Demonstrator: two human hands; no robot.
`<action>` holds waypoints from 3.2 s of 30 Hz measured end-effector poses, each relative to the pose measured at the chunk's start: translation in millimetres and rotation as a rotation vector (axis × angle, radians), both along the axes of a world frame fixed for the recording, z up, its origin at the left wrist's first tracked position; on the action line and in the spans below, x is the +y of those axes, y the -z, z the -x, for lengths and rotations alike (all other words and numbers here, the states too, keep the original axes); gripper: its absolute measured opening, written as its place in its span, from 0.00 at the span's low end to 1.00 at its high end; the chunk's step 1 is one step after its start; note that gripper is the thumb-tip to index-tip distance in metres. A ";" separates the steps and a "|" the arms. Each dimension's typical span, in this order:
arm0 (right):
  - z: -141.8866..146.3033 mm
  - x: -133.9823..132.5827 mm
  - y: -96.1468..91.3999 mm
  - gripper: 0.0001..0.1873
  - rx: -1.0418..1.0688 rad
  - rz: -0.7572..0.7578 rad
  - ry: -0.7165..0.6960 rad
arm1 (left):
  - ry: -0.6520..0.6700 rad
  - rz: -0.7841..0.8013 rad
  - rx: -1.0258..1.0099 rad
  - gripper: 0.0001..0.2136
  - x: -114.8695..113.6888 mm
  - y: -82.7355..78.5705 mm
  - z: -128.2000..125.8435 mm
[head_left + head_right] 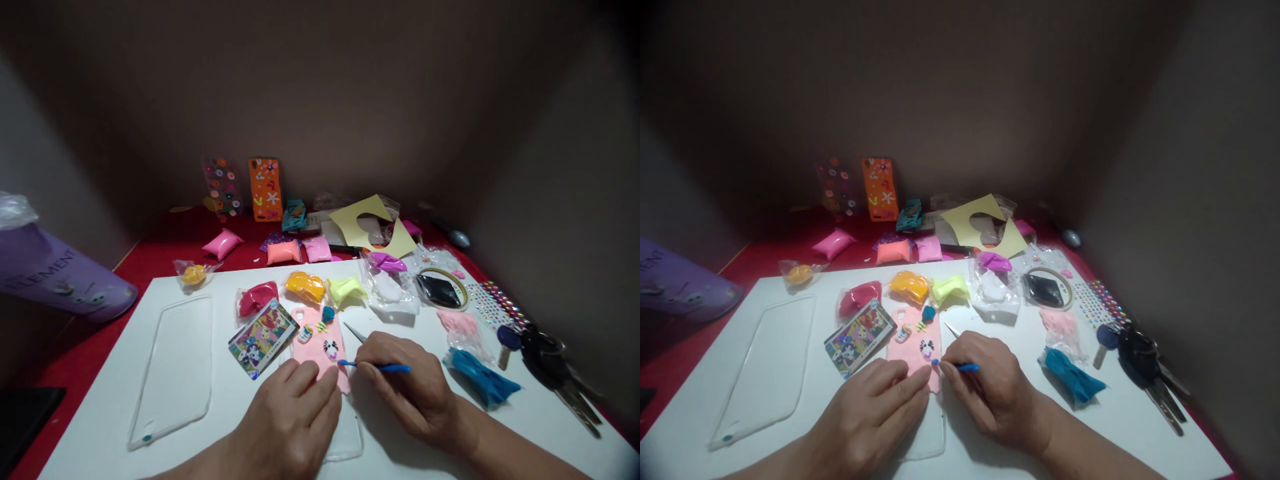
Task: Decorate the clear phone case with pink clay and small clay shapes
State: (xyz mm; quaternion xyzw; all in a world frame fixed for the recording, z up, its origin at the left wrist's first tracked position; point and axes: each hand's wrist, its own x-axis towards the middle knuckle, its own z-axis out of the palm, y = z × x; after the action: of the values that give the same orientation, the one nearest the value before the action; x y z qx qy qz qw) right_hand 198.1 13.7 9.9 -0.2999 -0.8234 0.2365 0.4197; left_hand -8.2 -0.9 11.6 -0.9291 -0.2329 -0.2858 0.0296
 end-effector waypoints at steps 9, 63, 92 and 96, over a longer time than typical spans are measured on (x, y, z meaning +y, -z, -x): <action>0.5 -0.3 -1.0 0.07 -0.010 -0.010 0.015 | -0.009 -0.005 0.013 0.10 -0.1 1.5 1.1; -3.4 9.5 8.1 0.11 0.078 -0.060 0.501 | -0.019 -0.097 -0.042 0.10 3.4 1.0 -1.0; -2.5 8.3 -1.1 0.15 -0.223 -0.259 0.526 | -0.022 -0.028 -0.043 0.10 2.3 3.6 -1.3; -0.3 7.3 -3.0 0.14 -0.189 -0.245 0.323 | -0.027 -0.024 -0.041 0.10 1.5 3.1 -0.5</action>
State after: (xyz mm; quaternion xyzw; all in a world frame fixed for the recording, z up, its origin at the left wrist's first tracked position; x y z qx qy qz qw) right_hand 198.4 21.0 12.9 -0.3953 -0.8230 0.0356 0.4064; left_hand -7.7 0.6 8.5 -0.9195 -0.2424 -0.3070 0.0399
